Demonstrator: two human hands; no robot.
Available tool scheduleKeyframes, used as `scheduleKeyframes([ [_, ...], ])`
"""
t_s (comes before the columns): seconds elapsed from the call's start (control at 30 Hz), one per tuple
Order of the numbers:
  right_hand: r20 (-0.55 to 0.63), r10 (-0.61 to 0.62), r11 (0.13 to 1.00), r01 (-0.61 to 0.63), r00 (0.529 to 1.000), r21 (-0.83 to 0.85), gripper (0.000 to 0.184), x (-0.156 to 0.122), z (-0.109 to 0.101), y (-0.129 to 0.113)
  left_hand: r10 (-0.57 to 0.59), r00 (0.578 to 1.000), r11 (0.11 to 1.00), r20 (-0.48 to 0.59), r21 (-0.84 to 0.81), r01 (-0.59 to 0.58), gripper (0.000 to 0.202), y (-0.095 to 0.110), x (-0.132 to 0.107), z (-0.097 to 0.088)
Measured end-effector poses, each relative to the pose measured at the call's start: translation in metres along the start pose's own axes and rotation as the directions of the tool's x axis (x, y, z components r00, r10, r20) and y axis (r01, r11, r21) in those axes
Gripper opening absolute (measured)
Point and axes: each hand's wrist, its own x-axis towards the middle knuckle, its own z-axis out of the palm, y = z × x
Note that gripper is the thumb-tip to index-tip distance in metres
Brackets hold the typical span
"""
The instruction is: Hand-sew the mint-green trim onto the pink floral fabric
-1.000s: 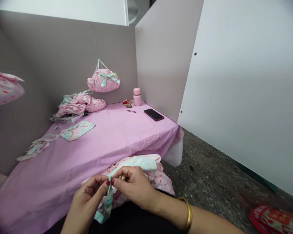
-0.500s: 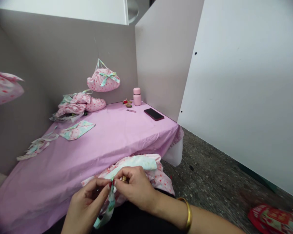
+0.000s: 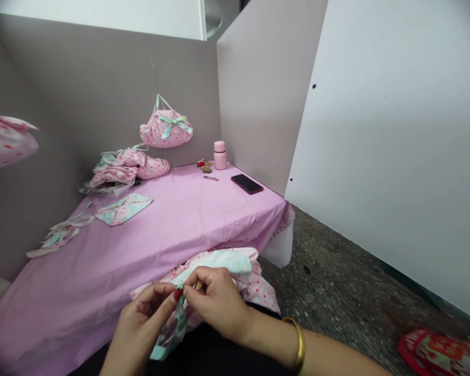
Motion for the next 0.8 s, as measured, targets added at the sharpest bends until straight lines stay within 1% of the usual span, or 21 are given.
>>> scheduleKeyframes([
  [0.1,-0.002,0.019,0.999,-0.018,1.0,0.041,0.012,0.002,0.001,0.002,-0.051,0.999,0.995,-0.02,-0.087,0.049,0.02,0.001,0.0,0.004],
  [0.27,0.013,0.018,0.996,-0.019,1.0,0.093,0.012,0.002,0.003,0.005,-0.138,0.99,0.976,-0.041,-0.176,0.128,0.022,0.002,0.001,0.006],
  [0.4,0.103,0.004,0.994,-0.015,0.995,0.106,0.009,0.004,-0.002,0.009,-0.099,0.992,0.979,-0.078,-0.183,0.084,0.019,-0.001,0.002,0.001],
  [0.47,0.088,-0.016,0.996,0.008,0.996,0.092,0.011,0.005,-0.007,0.01,-0.075,0.992,0.981,-0.098,-0.184,0.056,0.018,-0.003,0.003,-0.002],
  [0.53,0.039,-0.045,0.997,0.042,0.998,0.061,0.011,0.005,-0.012,0.01,-0.062,0.991,0.986,-0.116,-0.161,0.043,0.018,-0.003,0.004,-0.004],
  [0.6,0.019,-0.069,0.997,0.07,0.997,-0.018,0.01,0.005,-0.016,0.006,-0.046,0.991,0.993,-0.123,-0.114,0.032,0.016,-0.002,0.004,-0.005],
  [0.7,0.066,-0.133,0.975,0.143,0.989,-0.172,0.012,0.005,-0.017,-0.005,-0.006,0.995,0.999,-0.099,-0.045,0.002,0.012,0.0,0.004,-0.004],
  [0.8,0.155,-0.226,0.929,0.26,0.962,-0.264,0.015,0.005,-0.017,-0.015,0.025,0.999,1.0,-0.046,-0.016,-0.025,0.009,0.003,0.004,-0.004],
])
